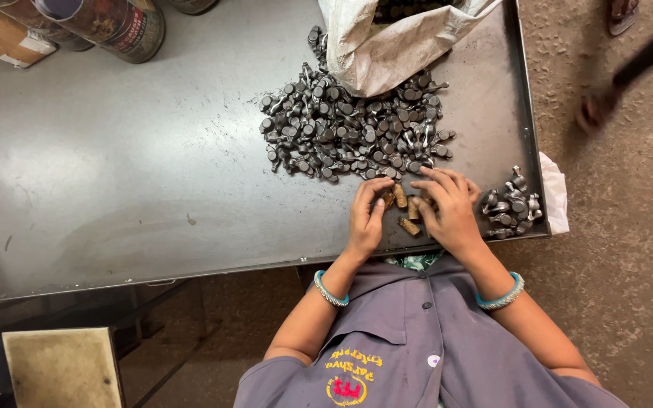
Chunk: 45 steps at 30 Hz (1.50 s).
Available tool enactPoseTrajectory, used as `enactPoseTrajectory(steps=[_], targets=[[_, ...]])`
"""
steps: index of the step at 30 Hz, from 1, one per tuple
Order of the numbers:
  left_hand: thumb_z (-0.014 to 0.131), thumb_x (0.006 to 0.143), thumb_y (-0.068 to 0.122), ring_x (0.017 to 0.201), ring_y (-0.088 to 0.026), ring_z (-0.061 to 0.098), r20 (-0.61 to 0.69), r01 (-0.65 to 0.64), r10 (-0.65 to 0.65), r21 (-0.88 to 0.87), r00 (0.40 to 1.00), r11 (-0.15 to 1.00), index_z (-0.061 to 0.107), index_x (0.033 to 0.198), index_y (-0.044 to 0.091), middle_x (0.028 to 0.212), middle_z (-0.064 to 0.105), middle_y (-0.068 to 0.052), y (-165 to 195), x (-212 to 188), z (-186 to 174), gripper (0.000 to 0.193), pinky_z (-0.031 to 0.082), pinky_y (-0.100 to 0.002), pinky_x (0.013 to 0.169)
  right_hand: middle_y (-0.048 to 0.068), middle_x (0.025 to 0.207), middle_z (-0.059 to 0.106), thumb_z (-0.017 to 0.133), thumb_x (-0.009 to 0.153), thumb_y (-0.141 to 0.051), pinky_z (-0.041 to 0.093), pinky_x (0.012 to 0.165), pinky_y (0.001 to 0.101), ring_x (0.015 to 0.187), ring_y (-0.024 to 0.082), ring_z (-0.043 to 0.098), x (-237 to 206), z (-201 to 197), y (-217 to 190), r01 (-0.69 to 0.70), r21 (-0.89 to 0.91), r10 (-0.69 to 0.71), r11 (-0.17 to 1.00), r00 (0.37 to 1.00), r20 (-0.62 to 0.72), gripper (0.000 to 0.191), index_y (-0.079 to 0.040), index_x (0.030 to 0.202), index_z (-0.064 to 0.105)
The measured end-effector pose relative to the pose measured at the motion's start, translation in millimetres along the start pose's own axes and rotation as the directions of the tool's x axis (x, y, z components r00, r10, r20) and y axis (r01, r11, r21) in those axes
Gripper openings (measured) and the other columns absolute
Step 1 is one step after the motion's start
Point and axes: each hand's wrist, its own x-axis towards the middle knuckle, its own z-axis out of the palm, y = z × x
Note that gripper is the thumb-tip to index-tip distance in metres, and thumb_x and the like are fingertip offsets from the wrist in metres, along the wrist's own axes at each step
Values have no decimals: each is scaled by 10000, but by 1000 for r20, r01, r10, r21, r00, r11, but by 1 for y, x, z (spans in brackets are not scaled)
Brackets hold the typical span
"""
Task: The person picks small dark metal castings one at a time from a pile on a metal table, turns them over in their hands, and places them into a small wooden box or a white sack on the table. They occasionally sweep handfuls of castings together and refill the box from the sack.
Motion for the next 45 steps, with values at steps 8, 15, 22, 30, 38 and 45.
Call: enactPoseTrajectory(steps=[8, 15, 22, 30, 38, 45], targets=[[513, 991, 42, 1195, -275, 594, -47, -17, 16, -21, 999, 1000, 643, 1211, 2, 1219, 626, -134, -1, 7, 4, 258, 442, -362, 1105, 56, 996, 704, 795, 777, -156, 386, 878, 498, 1017, 292, 576, 21, 27, -22, -60, -198, 96, 978, 979, 179, 305, -97, 1053, 680], [468, 1079, 284, 1187, -232, 570, -4, 25, -26, -128, 1000, 992, 649, 1225, 5, 1228, 611, -112, 1, 5, 4, 363, 419, -331, 1083, 125, 1163, 708, 680, 870, -7, 540, 829, 316, 992, 174, 656, 25, -2, 14, -480, 811, 324, 334, 867, 379, 454, -57, 1311, 582], [352, 1125, 521, 1190, -210, 649, 169, 94, -22, -432, 985, 897, 562, 1354, -8, 1278, 589, -104, -2, 2, 22, 614, 442, -346, 1107, 199, 1201, 701, 675, 866, 49, 599, 864, 345, 986, 232, 710, 2, -35, 51, -539, 812, 311, -222, 751, 583, 375, 40, 1237, 625], [394, 1095, 587, 1172, -229, 669, 142, 130, -52, -619, 988, 775, 405, 1471, -15, 1487, 526, -171, -7, 8, 30, 710, 337, -354, 1198, 179, 1220, 698, 689, 867, 148, 588, 954, 331, 1063, 186, 697, -19, -13, 48, -399, 898, 433, 185, 854, 290, 289, 51, 1135, 647], [430, 1093, 592, 1222, -174, 580, 178, 140, -33, -631, 983, 763, 424, 1524, 9, 1562, 488, -155, -3, 12, 29, 725, 338, -354, 1208, 174, 1251, 690, 690, 870, 152, 600, 944, 327, 1111, 201, 686, -6, -18, 29, -324, 847, 339, 421, 922, 185, 248, 63, 1100, 671], [401, 1085, 604, 1447, -210, 488, 313, 260, -49, -682, 949, 683, 384, 1575, 28, 1642, 421, -177, 15, 38, 24, 756, 271, -348, 1248, 130, 1065, 751, 746, 828, 86, 604, 807, 316, 928, 184, 734, 18, -36, 18, -153, 480, 147, 864, 988, 50, 175, 47, 993, 786]])
